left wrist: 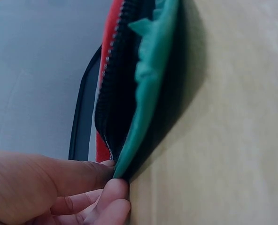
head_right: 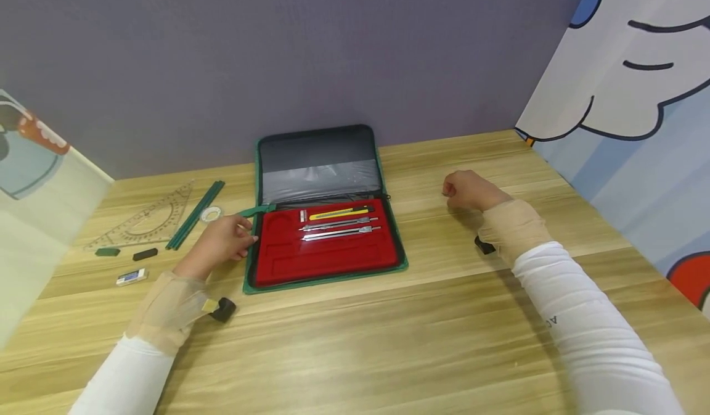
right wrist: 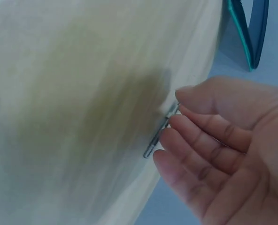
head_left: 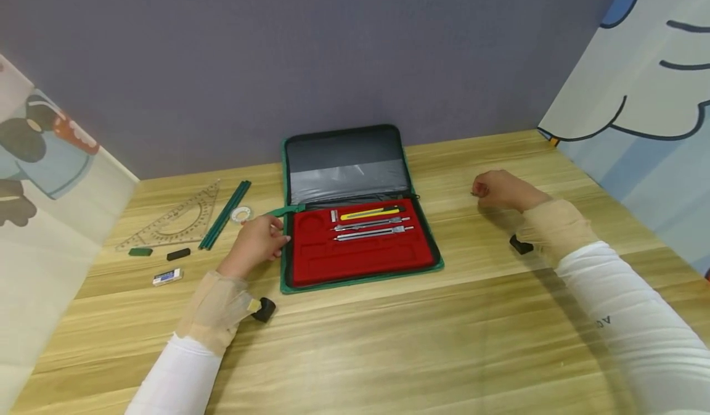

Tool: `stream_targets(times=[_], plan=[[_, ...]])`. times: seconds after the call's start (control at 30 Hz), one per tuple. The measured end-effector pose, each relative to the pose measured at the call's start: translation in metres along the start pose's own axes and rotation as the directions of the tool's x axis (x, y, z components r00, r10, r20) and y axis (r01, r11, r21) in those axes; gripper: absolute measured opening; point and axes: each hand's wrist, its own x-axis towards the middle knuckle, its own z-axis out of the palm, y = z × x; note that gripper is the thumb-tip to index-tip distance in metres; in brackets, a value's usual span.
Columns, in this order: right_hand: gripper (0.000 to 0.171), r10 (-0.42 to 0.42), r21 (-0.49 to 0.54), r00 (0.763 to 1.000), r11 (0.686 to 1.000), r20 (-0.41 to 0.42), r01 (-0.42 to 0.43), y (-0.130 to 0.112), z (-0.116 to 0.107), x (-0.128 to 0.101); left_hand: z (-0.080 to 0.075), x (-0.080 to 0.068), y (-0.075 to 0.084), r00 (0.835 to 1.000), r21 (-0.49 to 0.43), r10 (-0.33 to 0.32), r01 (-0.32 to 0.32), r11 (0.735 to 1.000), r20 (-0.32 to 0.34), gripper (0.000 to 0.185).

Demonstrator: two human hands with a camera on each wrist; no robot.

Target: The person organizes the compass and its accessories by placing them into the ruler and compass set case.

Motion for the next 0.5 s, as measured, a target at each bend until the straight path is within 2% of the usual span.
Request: stream_targets(times=[0.27, 0.5], plan=[[0.014, 0.023, -0.006, 0.998, 1.000, -0.065, -0.024, 0.009, 0.002, 0.003, 0.001, 0.001, -0.001, 1.000, -0.008, 0.000, 0.000, 1.000, 0.002, 0.029], [0.011, 0.044, -0.005, 0.997, 0.999, -0.058, -0.044, 0.015, 0.004, 0.004, 0.001, 0.000, 0.000, 1.000, -0.005, -0.004, 0.004, 1.000, 0.004, 0.030]])
